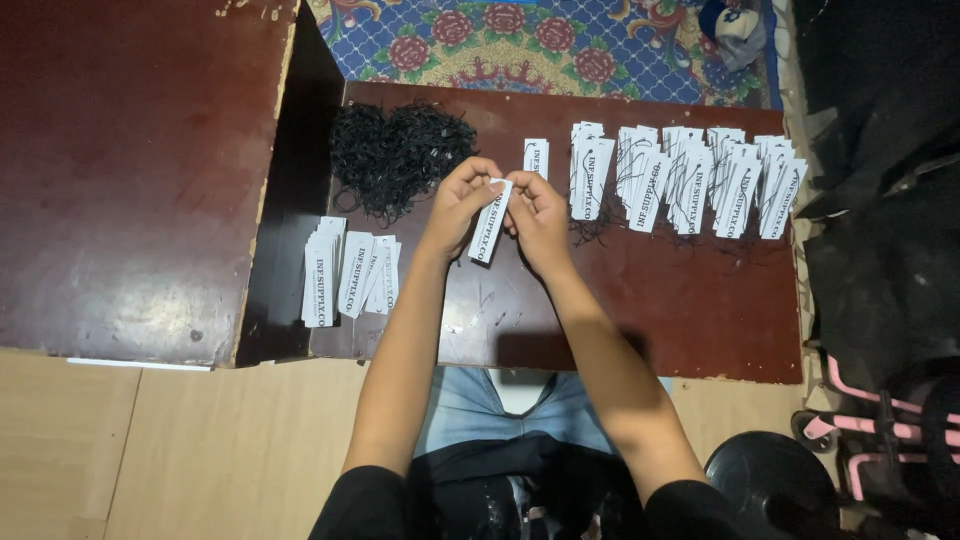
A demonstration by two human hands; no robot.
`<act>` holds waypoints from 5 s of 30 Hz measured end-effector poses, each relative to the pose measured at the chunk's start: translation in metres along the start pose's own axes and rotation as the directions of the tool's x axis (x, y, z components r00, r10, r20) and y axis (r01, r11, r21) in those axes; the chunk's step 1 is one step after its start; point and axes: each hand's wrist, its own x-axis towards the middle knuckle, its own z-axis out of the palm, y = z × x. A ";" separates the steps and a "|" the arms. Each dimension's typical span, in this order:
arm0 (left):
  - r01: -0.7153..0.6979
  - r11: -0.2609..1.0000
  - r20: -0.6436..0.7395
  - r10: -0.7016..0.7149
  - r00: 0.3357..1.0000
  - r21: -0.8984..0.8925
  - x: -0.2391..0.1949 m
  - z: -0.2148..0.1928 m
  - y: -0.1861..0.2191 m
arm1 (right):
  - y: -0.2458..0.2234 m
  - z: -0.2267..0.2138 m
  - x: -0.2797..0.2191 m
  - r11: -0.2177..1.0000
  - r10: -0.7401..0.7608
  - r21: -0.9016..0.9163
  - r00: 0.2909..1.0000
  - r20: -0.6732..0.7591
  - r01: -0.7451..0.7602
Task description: The person sits at a table and repeatedly picks up small white tags and black cords. They thread the cord through the tag hole and place the assembled unit into a growing pile on the right side of the table.
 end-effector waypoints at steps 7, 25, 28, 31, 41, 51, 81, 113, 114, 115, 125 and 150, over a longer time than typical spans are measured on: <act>-0.096 0.980 -0.036 0.104 0.994 0.175 0.018 -0.025 -0.030 | 0.004 -0.001 0.003 0.999 0.039 0.025 0.999 -0.016 -0.039; -0.408 0.680 -0.003 0.516 0.856 0.609 0.005 -0.001 -0.007 | -0.001 -0.004 -0.001 0.999 0.051 0.017 0.995 -0.088 -0.049; -0.380 0.694 -0.010 0.487 0.873 0.612 0.005 0.001 -0.006 | -0.007 -0.002 -0.001 0.999 0.031 -0.038 0.994 -0.102 -0.035; -0.389 0.697 -0.007 0.492 0.871 0.603 0.008 -0.003 -0.010 | -0.002 -0.003 0.000 0.996 0.003 -0.084 0.995 -0.097 -0.011; -0.332 0.942 -0.376 0.294 0.879 -0.040 0.032 -0.047 -0.048 | 0.008 -0.004 -0.001 0.984 -0.014 -0.180 0.998 -0.060 0.003; -0.147 0.894 -0.181 0.075 0.981 -0.422 0.024 -0.053 -0.038 | -0.011 -0.014 0.000 0.996 0.000 -0.086 0.973 -0.231 -0.020; -0.187 0.765 0.077 0.178 0.981 0.616 0.000 0.007 -0.009 | -0.003 -0.024 0.028 0.677 -0.529 -0.668 0.835 -0.151 0.308; -0.352 0.250 0.201 0.478 0.855 0.902 0.005 -0.011 -0.020 | 0.003 -0.022 0.030 0.591 -0.516 -0.757 0.852 -0.091 0.277; -0.357 0.222 0.230 0.447 0.864 0.907 0.004 -0.011 -0.022 | 0.002 -0.022 0.028 0.593 -0.526 -0.757 0.844 -0.104 0.276; -0.362 0.225 0.234 0.446 0.864 0.905 0.004 -0.007 -0.019 | 0.002 -0.021 0.028 0.590 -0.527 -0.760 0.843 -0.107 0.272; -0.302 0.273 0.192 0.365 0.911 0.914 -0.002 0.004 -0.011 | -0.014 -0.026 0.004 0.604 -0.387 -0.780 0.916 -0.104 0.167; -0.279 0.313 0.200 0.260 0.945 0.908 0.001 0.003 -0.018 | -0.023 -0.011 -0.004 0.531 -0.116 -0.845 0.993 -0.001 0.062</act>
